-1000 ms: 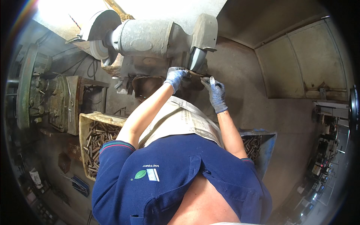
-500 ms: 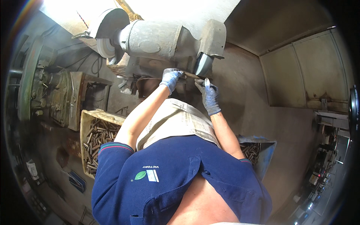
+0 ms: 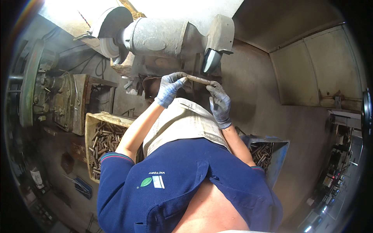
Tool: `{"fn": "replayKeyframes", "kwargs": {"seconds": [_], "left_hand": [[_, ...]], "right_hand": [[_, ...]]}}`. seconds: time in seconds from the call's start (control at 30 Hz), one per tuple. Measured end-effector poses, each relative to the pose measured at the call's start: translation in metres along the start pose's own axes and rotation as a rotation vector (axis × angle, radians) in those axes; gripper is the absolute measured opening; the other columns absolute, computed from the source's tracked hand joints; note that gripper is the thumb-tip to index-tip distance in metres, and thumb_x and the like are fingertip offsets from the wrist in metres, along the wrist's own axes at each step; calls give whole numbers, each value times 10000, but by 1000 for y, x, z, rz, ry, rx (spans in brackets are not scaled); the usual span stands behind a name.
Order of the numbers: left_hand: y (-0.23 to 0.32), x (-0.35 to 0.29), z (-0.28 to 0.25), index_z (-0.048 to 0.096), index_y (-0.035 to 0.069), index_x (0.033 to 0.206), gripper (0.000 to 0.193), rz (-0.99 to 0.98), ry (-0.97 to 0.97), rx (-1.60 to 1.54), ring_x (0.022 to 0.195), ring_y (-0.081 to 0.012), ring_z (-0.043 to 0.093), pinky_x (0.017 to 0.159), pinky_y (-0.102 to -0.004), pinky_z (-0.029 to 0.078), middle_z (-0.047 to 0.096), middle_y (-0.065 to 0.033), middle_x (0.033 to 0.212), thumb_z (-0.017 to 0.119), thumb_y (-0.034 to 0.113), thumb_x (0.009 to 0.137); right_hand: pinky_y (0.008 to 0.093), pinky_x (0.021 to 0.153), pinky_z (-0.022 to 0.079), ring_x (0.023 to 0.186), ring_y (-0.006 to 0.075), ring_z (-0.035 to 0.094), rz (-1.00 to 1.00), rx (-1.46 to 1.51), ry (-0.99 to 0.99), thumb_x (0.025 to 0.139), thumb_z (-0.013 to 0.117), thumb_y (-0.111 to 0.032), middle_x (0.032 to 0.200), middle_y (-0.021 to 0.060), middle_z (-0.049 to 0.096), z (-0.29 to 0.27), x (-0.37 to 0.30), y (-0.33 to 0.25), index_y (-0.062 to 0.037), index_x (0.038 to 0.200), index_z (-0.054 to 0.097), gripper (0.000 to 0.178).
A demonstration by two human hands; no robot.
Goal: The person picks up metal parts from a bin and grinds them against a bench grinder while wearing gloves. After grinding, the person returns the metal parts to another bin.
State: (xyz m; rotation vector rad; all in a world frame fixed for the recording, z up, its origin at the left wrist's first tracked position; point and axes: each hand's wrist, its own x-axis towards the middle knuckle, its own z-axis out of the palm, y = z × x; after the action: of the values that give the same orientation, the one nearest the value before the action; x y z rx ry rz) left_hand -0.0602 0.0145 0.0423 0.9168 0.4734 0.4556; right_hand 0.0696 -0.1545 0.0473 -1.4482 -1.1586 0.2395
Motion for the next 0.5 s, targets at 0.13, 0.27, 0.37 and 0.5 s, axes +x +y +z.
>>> {"fn": "replayKeyframes", "kwargs": {"seconds": [0.13, 0.27, 0.37, 0.5], "left_hand": [[6, -5, 8, 585, -6, 924, 215, -33, -77, -90, 661, -144, 618, 603, -270, 532, 624, -94, 768, 605, 201, 865], [5, 7, 17, 590, 1, 849, 177, -72, 17, 115, 624, -123, 595, 563, -252, 494, 603, -59, 681, 607, 176, 861], [4, 7, 28, 624, 8, 790, 158, 48, 24, 151, 536, -49, 508, 486, -199, 399, 614, -24, 671, 639, 160, 831], [-4, 11, 26, 639, 4, 841, 100, 138, 7, 383, 575, -33, 500, 502, -185, 385, 611, -4, 672, 636, 103, 826]], "right_hand": [[366, 919, 423, 1064, 306, 553, -95, -124, -5, 802, 654, -274, 1097, 186, 580, -12, 0, -22, -1, 1046, 636, 367], [362, 917, 427, 1054, 299, 558, -133, -166, -43, 765, 683, -291, 1109, 178, 576, -19, 1, -28, 2, 1034, 638, 400], [364, 907, 436, 1051, 299, 560, -141, -204, 0, 786, 657, -229, 1108, 178, 576, -23, 3, -26, 7, 1037, 634, 345], [350, 896, 451, 1048, 273, 562, -28, -132, 54, 842, 571, -102, 1136, 175, 563, -21, -6, -12, 20, 1058, 615, 252]]}}
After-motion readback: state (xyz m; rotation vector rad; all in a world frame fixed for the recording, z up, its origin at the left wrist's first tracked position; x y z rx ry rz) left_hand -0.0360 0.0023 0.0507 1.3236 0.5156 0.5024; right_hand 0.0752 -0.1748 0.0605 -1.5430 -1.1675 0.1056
